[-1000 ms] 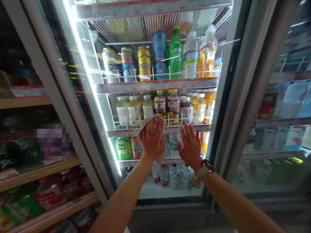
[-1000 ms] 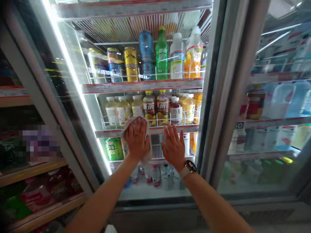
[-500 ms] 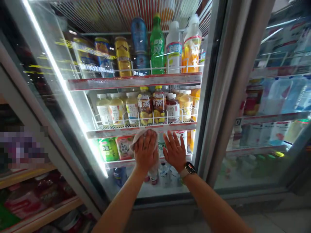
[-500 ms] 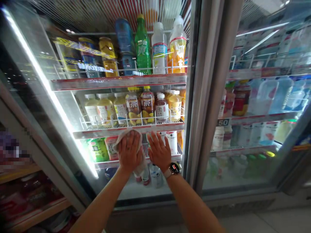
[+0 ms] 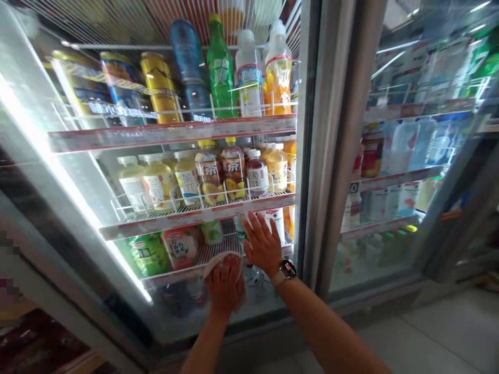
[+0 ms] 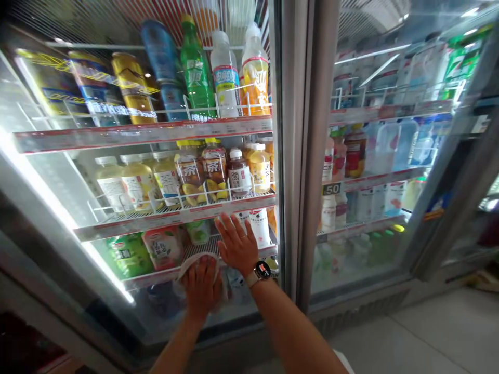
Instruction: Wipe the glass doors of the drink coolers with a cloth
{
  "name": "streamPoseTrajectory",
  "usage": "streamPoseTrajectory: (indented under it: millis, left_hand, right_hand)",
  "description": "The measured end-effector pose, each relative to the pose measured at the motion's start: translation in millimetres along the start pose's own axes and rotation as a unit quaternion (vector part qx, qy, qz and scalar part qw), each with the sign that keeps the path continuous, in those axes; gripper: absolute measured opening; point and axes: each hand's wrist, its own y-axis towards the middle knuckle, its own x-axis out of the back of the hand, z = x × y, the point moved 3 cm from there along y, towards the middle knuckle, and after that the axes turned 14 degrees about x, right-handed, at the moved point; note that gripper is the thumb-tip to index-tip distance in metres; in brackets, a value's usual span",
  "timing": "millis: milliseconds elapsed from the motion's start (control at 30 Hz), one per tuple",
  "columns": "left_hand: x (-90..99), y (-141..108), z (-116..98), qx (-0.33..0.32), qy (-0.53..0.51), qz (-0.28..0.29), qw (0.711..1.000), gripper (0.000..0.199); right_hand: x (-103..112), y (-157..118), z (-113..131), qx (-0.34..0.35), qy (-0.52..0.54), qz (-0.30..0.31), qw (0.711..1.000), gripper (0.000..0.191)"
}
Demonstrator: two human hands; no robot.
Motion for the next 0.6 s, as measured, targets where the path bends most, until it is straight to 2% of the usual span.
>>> streamPoseTrajectory:
  millis: [33,100,267,333,433,500,600]
  left_hand:
    - [-0.2,-1,1,-0.005,-0.003,0.007,1.0,0.067]
    - [0.4,15,-1,-0.012,-0.002,0.012,1.0,0.066]
    - [3.6,102,-20,0.065,0.008,-0.006,0.998,0.06]
    - [2.8,121,-26,0.087,0.018,-0.019,0.996,0.057]
    - [-0.1,119,-29,0.072,0.04,-0.051,0.995,0.055]
    - [-2.6,103,-28,0.057,0.052,-0.06,0.995,0.056]
    - [-4.8,68,-22,0.043,0.065,-0.044,0.996,0.059]
  right_hand:
    - [0,0,0,0.001,-0.003,-0.002,1.0,0.063]
    - [0,1,0,0.001,-0.01,-0.002,1.0,0.061]
    - [1,-1,-1,0.0,-0.011,-0.009,1.0,0.059]
    - [0,-1,0,-0.001,-0.007,-0.016,1.0,0.06]
    - [-1,-2,0,-0.002,0.004,-0.02,1.0,0.062]
    - [-2,-3,0,-0.005,0.008,-0.017,1.0,0.063]
    - [-3,-4,1,-0.009,0.01,-0.013,1.0,0.064]
